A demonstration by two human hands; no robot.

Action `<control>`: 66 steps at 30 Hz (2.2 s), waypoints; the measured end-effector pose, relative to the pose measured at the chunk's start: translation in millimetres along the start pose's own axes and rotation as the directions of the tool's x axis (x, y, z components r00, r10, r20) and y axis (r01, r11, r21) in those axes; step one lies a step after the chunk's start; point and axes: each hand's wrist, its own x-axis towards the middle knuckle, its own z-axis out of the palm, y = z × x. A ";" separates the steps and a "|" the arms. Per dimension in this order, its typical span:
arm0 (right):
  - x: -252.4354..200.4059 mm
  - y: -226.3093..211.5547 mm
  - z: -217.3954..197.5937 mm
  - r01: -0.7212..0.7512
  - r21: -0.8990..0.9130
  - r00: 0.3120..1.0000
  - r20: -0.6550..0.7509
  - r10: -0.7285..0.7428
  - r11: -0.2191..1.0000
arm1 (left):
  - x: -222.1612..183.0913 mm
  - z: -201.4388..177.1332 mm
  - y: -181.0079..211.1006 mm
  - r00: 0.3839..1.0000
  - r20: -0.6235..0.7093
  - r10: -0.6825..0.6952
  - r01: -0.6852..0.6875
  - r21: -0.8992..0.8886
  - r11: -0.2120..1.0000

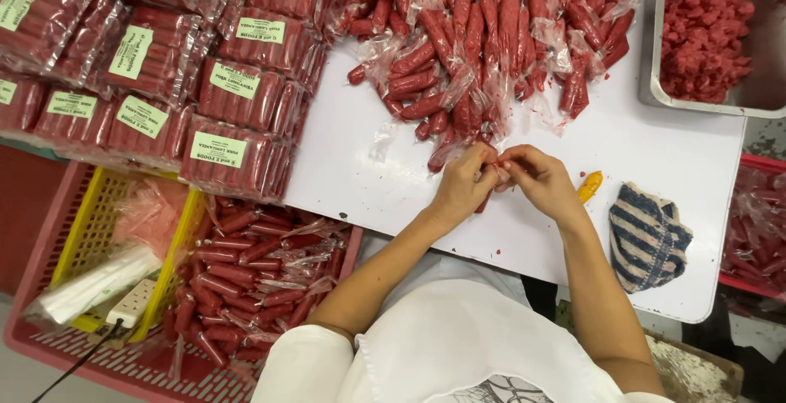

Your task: The person fills sausage casings with ground meat from a metal tray, ties off the ends, and places the finished sausages on a white table. The person works continuously, handling the meat and casings by hand.

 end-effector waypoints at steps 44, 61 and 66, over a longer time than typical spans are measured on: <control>-31.1 23.7 12.0 0.151 -0.577 0.928 -0.198 -0.316 0.802 | -6.0 -14.1 17.3 0.947 0.183 0.266 -0.312 0.309 0.899; 100.3 -46.1 110.5 0.253 -0.853 0.967 0.204 -0.156 0.457 | -30.8 -208.7 63.3 0.921 0.025 -0.389 0.096 0.953 0.288; 41.3 -41.8 88.0 0.323 -0.783 0.800 -0.074 -0.596 0.531 | 1.8 -108.7 60.5 0.907 0.083 -0.412 0.412 0.017 0.911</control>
